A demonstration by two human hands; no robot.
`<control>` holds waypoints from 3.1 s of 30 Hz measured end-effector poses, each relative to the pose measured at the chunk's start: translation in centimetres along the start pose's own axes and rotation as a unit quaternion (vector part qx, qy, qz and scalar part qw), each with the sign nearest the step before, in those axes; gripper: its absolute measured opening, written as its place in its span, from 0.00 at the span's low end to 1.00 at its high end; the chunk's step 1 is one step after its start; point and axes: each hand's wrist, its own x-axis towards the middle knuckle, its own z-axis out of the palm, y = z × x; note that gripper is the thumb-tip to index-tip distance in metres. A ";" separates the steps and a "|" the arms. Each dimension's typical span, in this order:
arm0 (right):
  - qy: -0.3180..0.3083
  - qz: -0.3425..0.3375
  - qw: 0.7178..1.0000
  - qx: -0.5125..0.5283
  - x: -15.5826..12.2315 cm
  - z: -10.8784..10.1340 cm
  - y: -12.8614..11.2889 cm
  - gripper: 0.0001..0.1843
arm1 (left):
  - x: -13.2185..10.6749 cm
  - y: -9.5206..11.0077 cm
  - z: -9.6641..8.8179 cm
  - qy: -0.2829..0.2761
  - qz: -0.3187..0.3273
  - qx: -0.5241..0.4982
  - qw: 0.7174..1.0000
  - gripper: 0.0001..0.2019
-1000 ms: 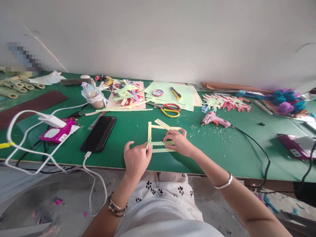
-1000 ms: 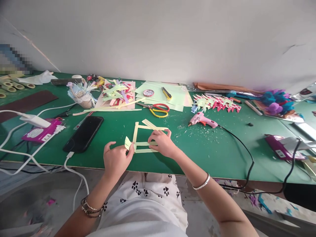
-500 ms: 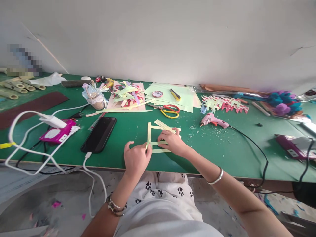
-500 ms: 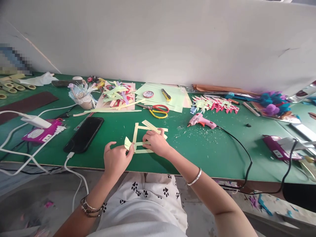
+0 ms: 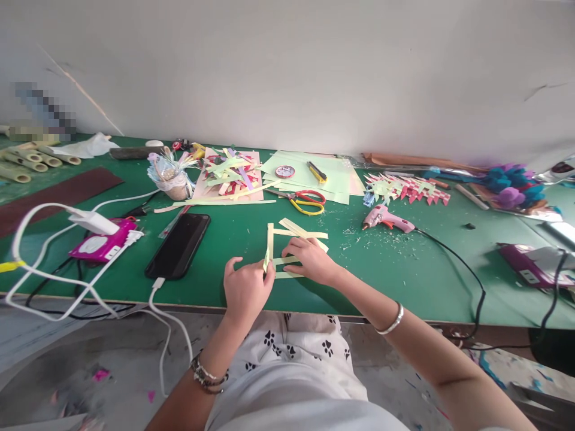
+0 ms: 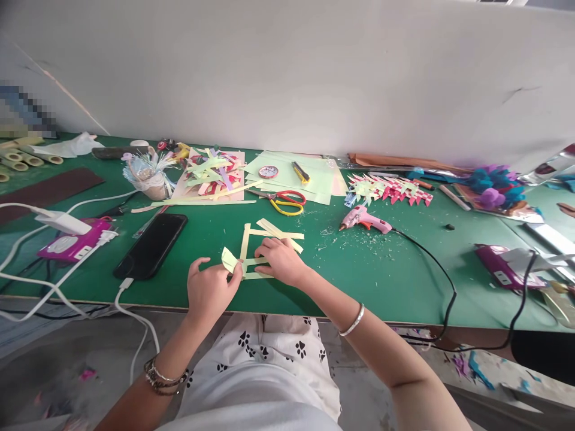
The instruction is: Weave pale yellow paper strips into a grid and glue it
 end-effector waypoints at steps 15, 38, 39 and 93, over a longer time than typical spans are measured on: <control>0.010 -0.026 0.999 0.017 0.7 0.1 0.0 0.08 | 0.0 -0.1 0.0 -0.004 -0.007 0.002 1.000 0.21; 0.039 -0.133 0.962 -0.237 -0.5 -1.8 0.6 0.20 | 0.1 0.2 0.0 -0.001 -0.011 0.001 1.000 0.21; 0.032 -0.140 0.962 -0.233 -0.6 -2.0 0.5 0.20 | 0.1 0.2 0.0 -0.002 -0.012 0.000 1.000 0.21; 0.101 0.133 0.981 -0.100 1.1 -5.1 2.6 0.16 | 0.4 0.5 1.2 0.034 -0.018 0.010 0.999 0.19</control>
